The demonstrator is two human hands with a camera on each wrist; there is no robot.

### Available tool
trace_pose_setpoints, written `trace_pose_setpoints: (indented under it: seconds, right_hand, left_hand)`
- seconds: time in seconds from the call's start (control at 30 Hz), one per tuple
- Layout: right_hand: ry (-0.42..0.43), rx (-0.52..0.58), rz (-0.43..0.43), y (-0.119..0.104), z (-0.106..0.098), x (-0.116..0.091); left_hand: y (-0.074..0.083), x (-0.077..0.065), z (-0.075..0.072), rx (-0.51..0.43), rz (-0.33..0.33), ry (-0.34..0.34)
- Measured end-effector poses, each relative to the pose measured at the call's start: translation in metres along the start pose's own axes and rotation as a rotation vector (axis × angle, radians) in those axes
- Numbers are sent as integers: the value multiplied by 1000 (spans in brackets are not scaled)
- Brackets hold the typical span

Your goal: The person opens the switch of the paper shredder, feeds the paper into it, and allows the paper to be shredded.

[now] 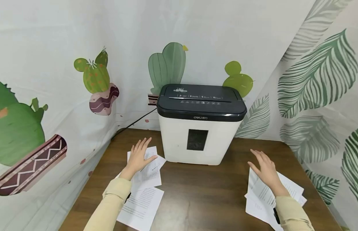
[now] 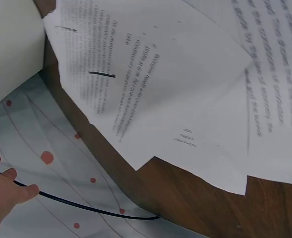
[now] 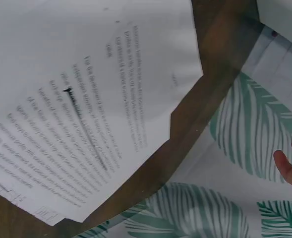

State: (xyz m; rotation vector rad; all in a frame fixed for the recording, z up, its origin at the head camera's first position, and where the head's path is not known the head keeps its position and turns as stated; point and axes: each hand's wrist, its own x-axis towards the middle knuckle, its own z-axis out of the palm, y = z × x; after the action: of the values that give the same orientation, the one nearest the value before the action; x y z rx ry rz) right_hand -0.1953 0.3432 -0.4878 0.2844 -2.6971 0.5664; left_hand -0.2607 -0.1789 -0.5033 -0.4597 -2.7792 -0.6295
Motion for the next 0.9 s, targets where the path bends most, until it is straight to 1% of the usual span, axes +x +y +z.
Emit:
trace_pose_setpoints:
  seconds: [0.1,0.23,0.3,0.4,0.5,0.6,0.77,0.9]
  right_hand:
    - [57,26,0,-6,-2,5]
    - [69,73,15,-17,-4,10]
    - [67,87,17,-21,-5,11]
    - [80,109,12,-28,-9,14]
    - [103,134,-1,-33,-15,16]
    - [114,148,-21,-38,-22,19]
    - [131,156,-86,-48,-37,26]
    - [131,167,-128,-59,-54,39]
  left_hand:
    - [2,0,-2,-26,12,41]
    - [6,-2,-7,-39,17,69]
    - [8,-3,-10,-33,19,67]
    - [11,-3,-16,-12,42,76]
    - [17,-1,-22,16,80,102]
    - [25,1,-30,32,106,136]
    - [40,9,-46,8,118,187]
    - [55,21,-62,-49,107,216]
